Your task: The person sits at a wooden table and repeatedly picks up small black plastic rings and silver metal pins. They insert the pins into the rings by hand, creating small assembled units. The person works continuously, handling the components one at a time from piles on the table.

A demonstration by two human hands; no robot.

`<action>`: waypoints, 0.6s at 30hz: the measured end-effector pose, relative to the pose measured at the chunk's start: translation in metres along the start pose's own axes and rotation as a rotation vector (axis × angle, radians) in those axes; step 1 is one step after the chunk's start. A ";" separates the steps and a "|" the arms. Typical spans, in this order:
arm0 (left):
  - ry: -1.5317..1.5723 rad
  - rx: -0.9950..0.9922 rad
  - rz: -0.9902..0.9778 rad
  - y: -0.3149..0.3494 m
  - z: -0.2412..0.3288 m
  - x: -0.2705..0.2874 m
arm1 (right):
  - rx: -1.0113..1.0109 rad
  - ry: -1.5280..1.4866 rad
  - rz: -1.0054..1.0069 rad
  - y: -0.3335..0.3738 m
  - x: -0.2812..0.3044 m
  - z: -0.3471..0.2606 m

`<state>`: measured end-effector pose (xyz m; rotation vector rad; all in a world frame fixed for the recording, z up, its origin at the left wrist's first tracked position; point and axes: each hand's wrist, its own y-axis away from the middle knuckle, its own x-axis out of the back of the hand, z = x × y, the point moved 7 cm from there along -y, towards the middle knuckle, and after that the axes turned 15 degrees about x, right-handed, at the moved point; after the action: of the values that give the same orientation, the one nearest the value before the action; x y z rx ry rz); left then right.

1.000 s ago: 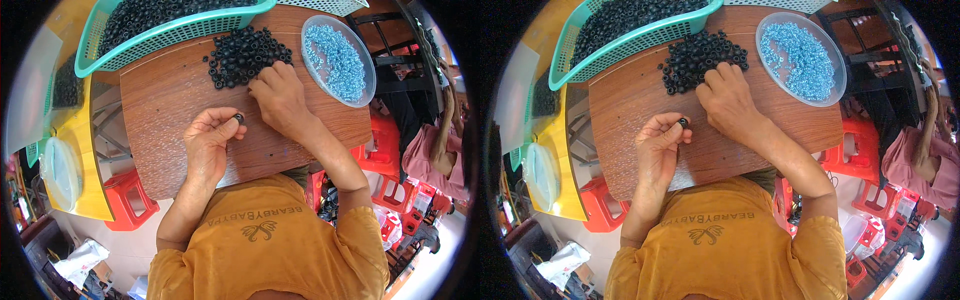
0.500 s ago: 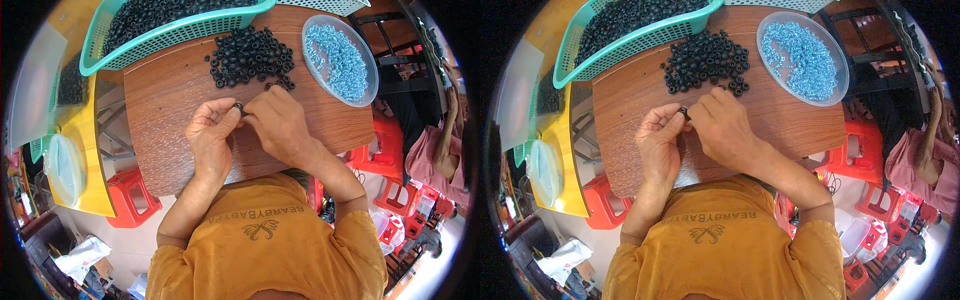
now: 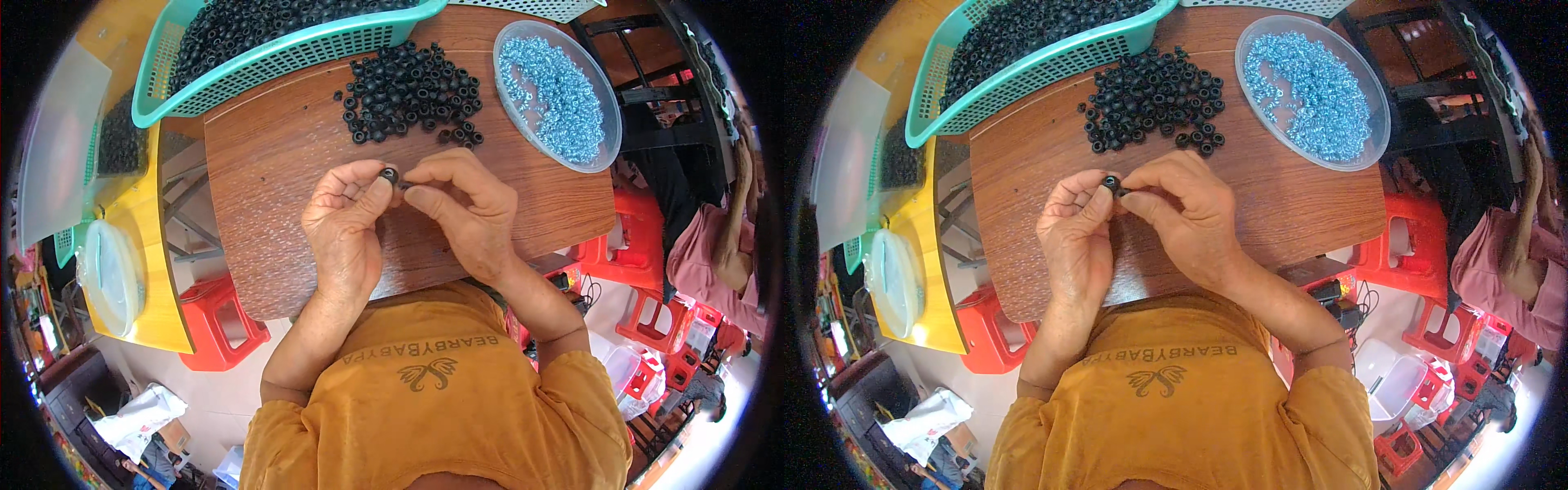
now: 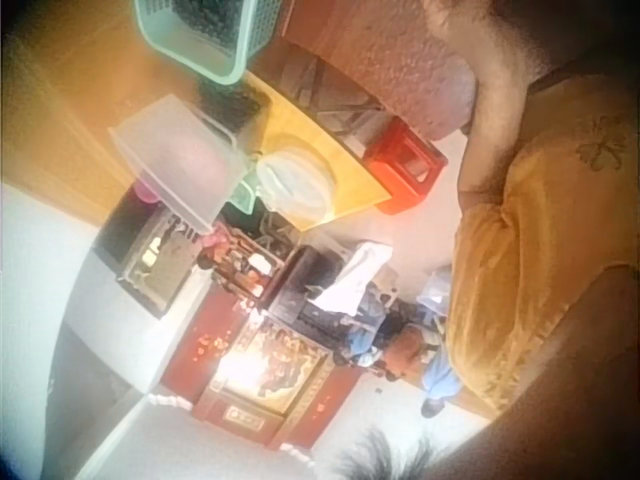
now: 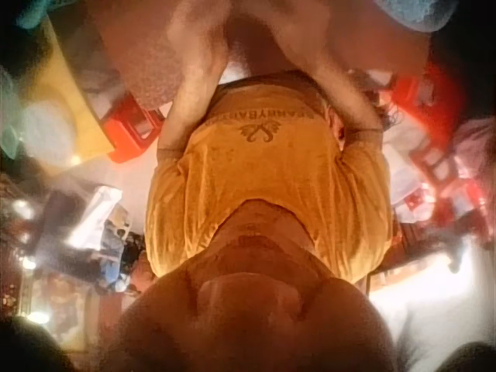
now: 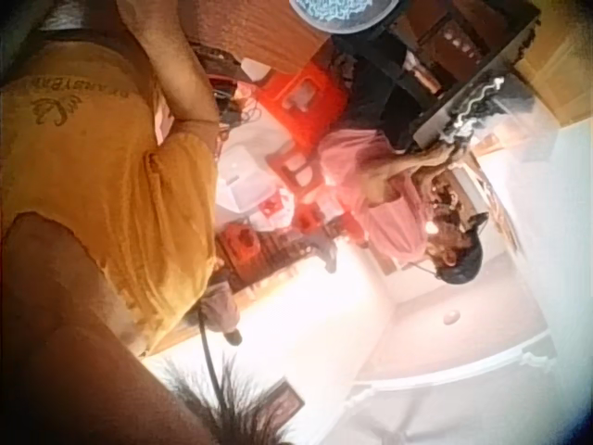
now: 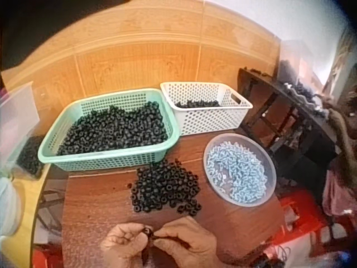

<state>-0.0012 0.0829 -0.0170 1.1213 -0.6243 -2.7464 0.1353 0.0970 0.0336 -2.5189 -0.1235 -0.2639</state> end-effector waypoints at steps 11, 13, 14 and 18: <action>-0.160 -0.093 -0.042 0.009 0.005 -0.006 | -0.141 -0.114 -0.066 0.001 0.002 0.007; -0.211 -0.117 -0.041 0.011 0.008 -0.008 | -0.106 -0.086 -0.074 0.000 0.002 0.005; -0.222 -0.118 -0.037 0.011 0.007 -0.008 | -0.113 -0.074 -0.069 -0.002 0.003 0.004; -0.289 -0.158 -0.020 0.013 0.008 -0.007 | -0.110 -0.018 -0.113 -0.004 0.005 0.001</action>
<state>-0.0023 0.0752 -0.0016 0.7093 -0.4154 -2.9394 0.1398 0.1007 0.0364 -2.6281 -0.2664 -0.3014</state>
